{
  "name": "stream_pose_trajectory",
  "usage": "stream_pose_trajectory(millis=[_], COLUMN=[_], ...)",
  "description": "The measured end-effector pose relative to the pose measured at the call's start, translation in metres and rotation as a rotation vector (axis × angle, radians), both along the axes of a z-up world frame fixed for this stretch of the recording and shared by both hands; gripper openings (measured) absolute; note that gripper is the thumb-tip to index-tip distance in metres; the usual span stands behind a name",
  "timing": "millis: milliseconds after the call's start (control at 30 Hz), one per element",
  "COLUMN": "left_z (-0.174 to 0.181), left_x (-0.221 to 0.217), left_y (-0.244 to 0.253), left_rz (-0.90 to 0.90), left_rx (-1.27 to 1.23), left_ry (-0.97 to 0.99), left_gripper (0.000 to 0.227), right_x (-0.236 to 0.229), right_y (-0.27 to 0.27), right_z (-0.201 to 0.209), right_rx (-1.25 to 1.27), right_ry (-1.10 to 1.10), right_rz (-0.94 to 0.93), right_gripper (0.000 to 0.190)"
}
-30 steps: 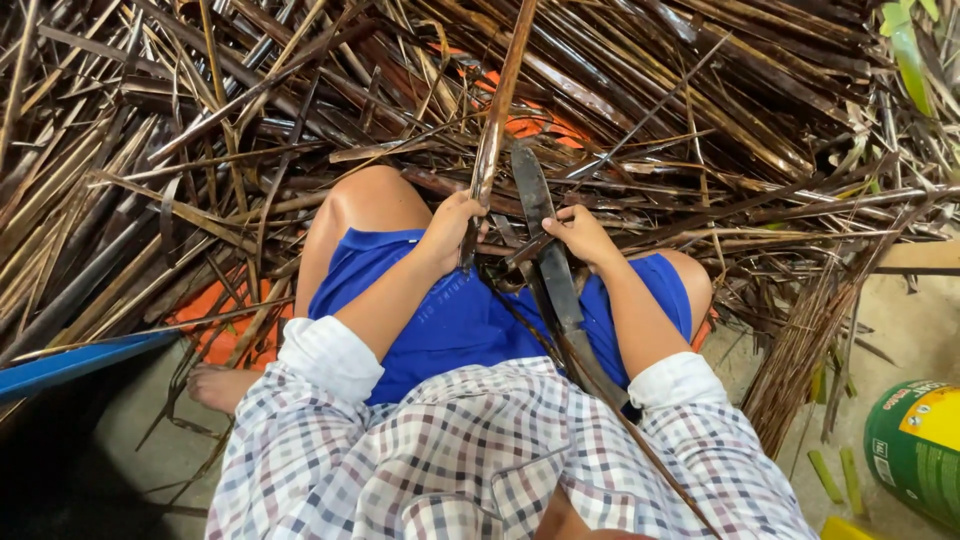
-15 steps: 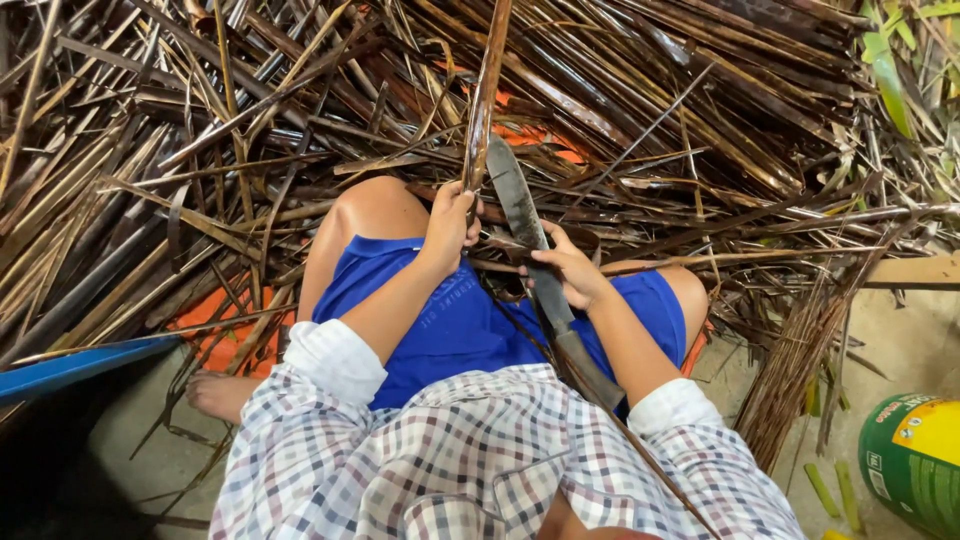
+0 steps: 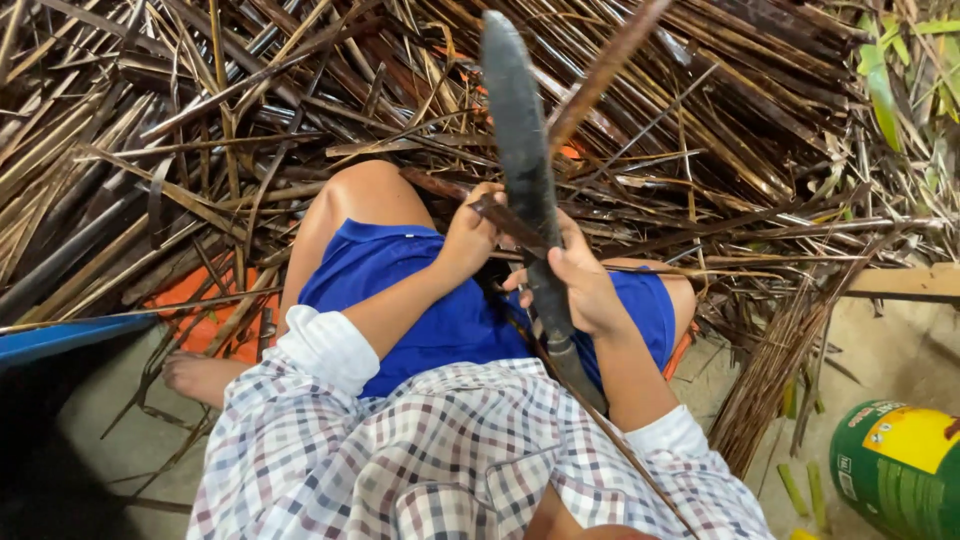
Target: Stripping the leafy parts from palm fronds using a machete while sitting on the floor.
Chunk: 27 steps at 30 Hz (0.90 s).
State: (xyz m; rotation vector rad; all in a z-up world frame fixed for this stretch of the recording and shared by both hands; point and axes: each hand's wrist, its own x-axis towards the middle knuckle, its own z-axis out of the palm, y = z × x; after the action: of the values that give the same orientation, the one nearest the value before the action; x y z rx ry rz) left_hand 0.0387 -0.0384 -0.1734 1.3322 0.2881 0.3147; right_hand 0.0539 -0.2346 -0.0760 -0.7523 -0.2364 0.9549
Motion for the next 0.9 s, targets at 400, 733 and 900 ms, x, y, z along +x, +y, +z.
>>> stream_pose_trajectory(millis=[400,733,900], left_z=[0.062,0.127,0.05], left_x=[-0.028,-0.037,-0.034], left_y=[-0.005,0.0,0.001], left_rz=[-0.18,-0.302,-0.362], left_rx=[-0.171,-0.309,-0.709], left_ry=[0.017,-0.025,0.236], left_gripper=[0.02,0.022,0.032], right_x=[-0.012,-0.02,-0.018], right_y=[0.013,0.014,0.004], right_z=[-0.003,0.001,-0.008], right_rx=[0.005,0.193,0.251], right_ry=[0.027,0.143,0.138], right_rz=[0.072,0.119,0.143], right_gripper=[0.075,0.069,0.075])
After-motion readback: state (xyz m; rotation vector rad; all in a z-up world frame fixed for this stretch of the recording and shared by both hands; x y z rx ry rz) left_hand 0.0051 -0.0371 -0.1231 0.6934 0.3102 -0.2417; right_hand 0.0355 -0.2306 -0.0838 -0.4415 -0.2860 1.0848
